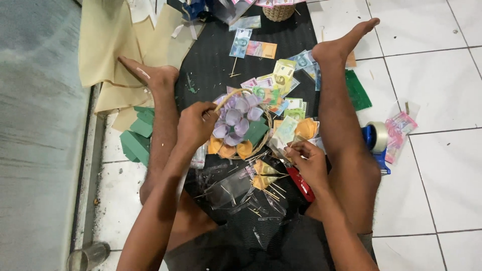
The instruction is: The person sits on the floor and assembles a decorative arrangement by inserting folded paper flowers attached to wooden skewers into a small woven basket. They use a utility knife to trim the skewers and adjust the placement of the flowers within the basket.
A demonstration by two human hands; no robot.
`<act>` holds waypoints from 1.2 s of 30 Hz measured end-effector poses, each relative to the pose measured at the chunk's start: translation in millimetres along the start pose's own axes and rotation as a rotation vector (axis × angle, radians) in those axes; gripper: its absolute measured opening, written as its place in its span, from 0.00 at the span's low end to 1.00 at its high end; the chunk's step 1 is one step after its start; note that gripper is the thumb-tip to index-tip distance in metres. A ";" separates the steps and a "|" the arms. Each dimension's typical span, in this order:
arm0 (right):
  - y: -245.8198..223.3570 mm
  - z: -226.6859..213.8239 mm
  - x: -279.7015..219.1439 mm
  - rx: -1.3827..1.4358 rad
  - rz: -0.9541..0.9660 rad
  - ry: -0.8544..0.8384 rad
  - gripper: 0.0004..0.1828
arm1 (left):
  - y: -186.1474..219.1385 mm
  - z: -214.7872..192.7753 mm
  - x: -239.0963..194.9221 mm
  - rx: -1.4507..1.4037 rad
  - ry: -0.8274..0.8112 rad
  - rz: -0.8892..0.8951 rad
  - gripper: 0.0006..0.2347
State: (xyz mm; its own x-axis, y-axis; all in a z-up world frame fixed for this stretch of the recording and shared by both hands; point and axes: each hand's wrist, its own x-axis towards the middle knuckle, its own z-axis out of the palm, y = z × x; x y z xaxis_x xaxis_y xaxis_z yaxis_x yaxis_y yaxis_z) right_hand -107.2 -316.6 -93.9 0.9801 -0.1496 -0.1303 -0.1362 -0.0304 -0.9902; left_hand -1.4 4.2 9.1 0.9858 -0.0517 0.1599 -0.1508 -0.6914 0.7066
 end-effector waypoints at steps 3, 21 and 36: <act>4.5 -3.3 -3.6 0.005 0.031 0.003 0.10 | 3.2 5.5 -8.5 0.075 -0.046 -0.112 0.09; 61.0 14.6 -1.0 0.047 0.142 -0.041 0.09 | -3.6 28.2 45.2 0.144 -0.214 -0.269 0.12; 61.1 4.1 11.6 0.086 0.130 0.005 0.08 | 88.6 -42.3 31.5 -0.173 -0.149 -0.120 0.11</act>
State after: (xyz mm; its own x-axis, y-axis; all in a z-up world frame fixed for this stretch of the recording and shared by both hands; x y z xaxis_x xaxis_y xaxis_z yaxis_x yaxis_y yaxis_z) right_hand -103.6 -316.2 -156.1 0.9544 -0.1515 -0.2574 -0.2488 0.0738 -0.9657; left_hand 13.1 -28.3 105.9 0.9955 -0.0912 -0.0265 -0.0299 -0.5663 0.8236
